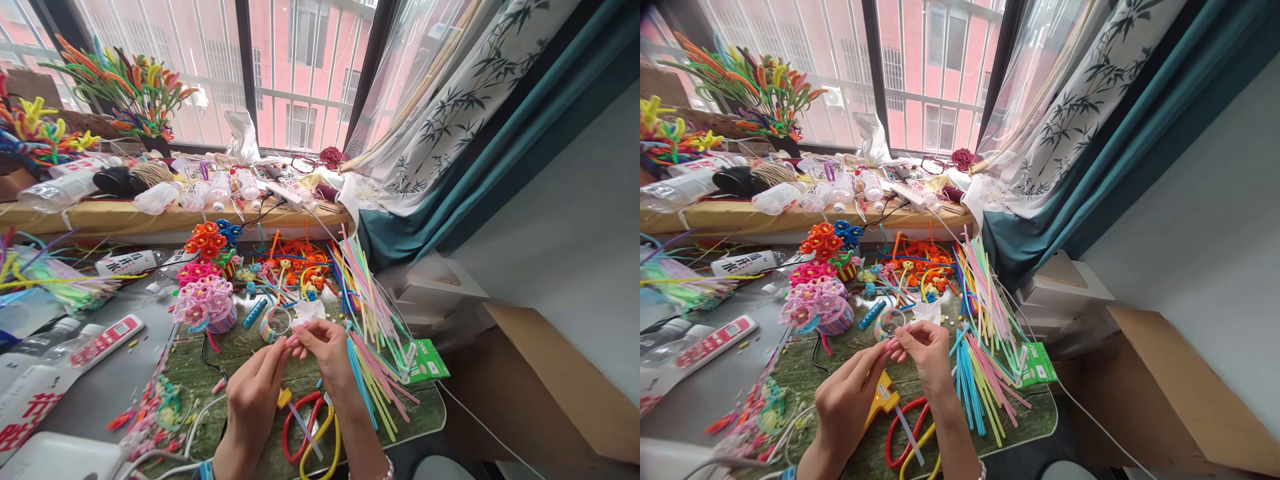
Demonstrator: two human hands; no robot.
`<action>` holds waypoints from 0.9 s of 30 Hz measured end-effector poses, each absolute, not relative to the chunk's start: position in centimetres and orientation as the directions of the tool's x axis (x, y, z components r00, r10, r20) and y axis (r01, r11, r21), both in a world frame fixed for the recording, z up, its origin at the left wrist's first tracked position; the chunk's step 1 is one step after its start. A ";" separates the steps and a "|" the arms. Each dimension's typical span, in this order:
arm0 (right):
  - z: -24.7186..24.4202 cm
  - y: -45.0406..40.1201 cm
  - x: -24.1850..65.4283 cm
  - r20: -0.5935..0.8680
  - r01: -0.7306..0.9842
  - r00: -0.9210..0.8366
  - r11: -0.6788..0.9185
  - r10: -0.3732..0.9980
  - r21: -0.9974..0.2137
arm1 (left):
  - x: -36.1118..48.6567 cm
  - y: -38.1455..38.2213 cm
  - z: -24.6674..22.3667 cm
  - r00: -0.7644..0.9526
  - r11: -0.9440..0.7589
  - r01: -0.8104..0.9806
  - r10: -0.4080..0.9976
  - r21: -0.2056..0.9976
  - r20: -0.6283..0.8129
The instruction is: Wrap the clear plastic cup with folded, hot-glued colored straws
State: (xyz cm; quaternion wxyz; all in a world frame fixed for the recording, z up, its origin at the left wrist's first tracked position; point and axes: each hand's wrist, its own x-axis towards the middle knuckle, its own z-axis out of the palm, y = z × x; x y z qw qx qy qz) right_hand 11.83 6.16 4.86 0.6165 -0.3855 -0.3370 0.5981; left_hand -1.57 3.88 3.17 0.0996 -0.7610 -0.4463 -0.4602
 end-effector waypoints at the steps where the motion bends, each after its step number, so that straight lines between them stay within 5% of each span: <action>1: 4.8 6.2 11.8 -0.047 -0.488 0.062 -0.011 0.997 -0.873 | -1.6 3.9 3.1 0.175 -0.580 0.771 0.591 0.264 0.787; 15: 4.6 6.1 12.9 -0.019 -0.482 0.047 0.006 0.999 -0.876 | -1.8 3.9 4.1 0.025 -0.587 0.618 0.680 0.523 0.733; 27: 4.4 6.0 13.0 -0.151 -0.553 0.018 -0.116 0.988 -0.825 | -2.0 4.1 4.1 0.076 -0.611 0.665 0.627 0.429 0.775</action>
